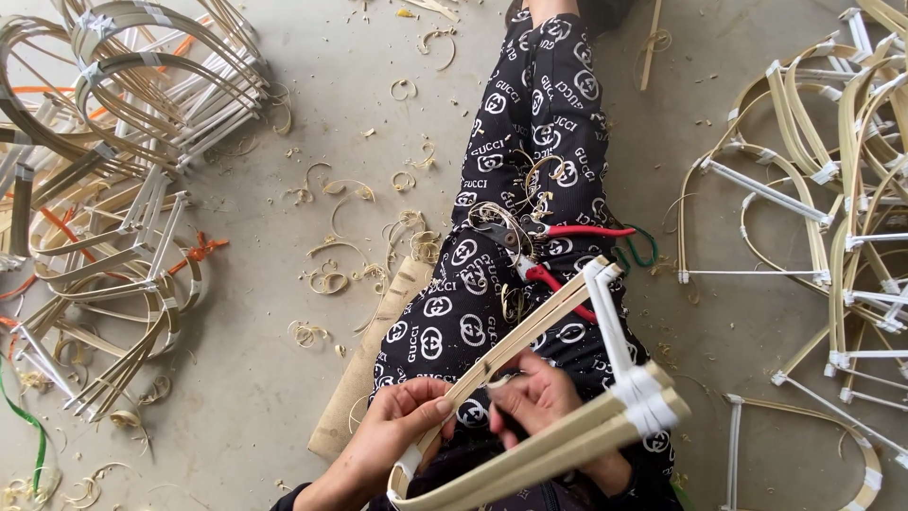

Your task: Constructing furniture components by weaving and securing bamboo strips to a frame.

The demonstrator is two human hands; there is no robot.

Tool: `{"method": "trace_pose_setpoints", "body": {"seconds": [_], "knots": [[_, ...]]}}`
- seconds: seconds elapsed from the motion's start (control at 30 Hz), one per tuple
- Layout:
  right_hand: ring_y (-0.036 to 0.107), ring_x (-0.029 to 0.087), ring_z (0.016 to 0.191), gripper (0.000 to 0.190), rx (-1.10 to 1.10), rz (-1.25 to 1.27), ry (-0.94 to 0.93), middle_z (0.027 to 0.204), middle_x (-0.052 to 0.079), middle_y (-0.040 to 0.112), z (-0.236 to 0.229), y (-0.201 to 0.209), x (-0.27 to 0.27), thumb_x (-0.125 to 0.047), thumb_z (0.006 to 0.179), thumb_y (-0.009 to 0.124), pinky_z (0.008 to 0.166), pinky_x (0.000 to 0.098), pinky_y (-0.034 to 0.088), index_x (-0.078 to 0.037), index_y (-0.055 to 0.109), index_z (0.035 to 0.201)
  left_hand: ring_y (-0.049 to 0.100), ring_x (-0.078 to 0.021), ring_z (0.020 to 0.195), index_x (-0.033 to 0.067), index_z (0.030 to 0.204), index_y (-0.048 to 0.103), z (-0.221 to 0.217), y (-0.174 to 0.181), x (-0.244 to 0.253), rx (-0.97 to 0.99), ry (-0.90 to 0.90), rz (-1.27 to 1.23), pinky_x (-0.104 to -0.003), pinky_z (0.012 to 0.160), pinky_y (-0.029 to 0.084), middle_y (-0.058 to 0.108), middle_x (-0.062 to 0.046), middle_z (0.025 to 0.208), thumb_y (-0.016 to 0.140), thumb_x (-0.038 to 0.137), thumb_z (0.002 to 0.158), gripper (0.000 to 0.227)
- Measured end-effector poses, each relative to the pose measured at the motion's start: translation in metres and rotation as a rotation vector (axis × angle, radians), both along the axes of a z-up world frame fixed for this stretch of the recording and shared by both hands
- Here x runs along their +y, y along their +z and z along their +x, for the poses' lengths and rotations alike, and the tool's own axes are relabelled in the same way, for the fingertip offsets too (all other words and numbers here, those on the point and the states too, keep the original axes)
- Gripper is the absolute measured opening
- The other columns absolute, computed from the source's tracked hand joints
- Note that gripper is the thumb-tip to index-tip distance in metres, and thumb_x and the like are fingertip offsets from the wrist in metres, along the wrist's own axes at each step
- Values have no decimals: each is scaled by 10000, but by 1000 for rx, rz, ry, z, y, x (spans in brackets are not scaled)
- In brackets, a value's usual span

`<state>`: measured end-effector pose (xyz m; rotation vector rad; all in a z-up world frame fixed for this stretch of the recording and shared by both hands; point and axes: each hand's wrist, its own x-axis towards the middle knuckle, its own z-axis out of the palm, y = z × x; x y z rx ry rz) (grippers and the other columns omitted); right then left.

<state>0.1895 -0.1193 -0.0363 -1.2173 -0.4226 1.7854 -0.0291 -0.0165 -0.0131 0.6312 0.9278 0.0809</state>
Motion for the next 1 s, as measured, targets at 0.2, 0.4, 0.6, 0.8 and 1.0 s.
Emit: {"method": "trace_pose_setpoints", "body": {"seconds": [0.2, 0.4, 0.6, 0.8, 1.0], "knots": [[626, 72, 493, 335, -232, 51, -19, 655, 30, 703, 12, 5, 4, -214, 981, 615, 438, 205, 503, -16, 588, 1249, 536, -83, 430, -29, 1112, 685, -9, 7, 0, 79, 1, -42, -224, 381, 401, 671, -57, 688, 646, 154, 970, 235], [653, 101, 494, 318, -144, 72, -172, 671, 40, 687, 23, 1, 5, -194, 963, 606, 413, 243, 545, -4, 533, 1208, 522, -92, 416, -40, 1093, 693, -5, -7, -1, 104, 71, 1, -232, 362, 378, 656, -57, 671, 637, 182, 974, 259], [613, 158, 434, 358, 115, 35, 47, 823, 80, 704, -4, -13, 8, -121, 1005, 635, 392, 266, 496, 9, 386, 1228, 535, -81, 451, -32, 1145, 699, 27, -3, 1, -3, 140, 47, -219, 397, 390, 669, -49, 697, 623, 211, 982, 302], [593, 152, 429, 547, 312, 20, -17, 689, 97, 671, -10, -12, 9, -73, 973, 637, 372, 254, 459, -84, 292, 1397, 545, -77, 485, -50, 1140, 691, 28, -13, -5, -43, 163, 23, -216, 424, 398, 674, -49, 715, 630, 218, 992, 312], [592, 149, 428, 276, 133, -10, 19, 671, 114, 683, -13, -31, -12, -98, 1029, 623, 389, 250, 460, 91, 476, 1167, 542, -94, 456, -21, 1137, 710, 19, 7, -4, 79, 71, -1, -226, 404, 393, 689, -52, 712, 650, 184, 943, 289]]}}
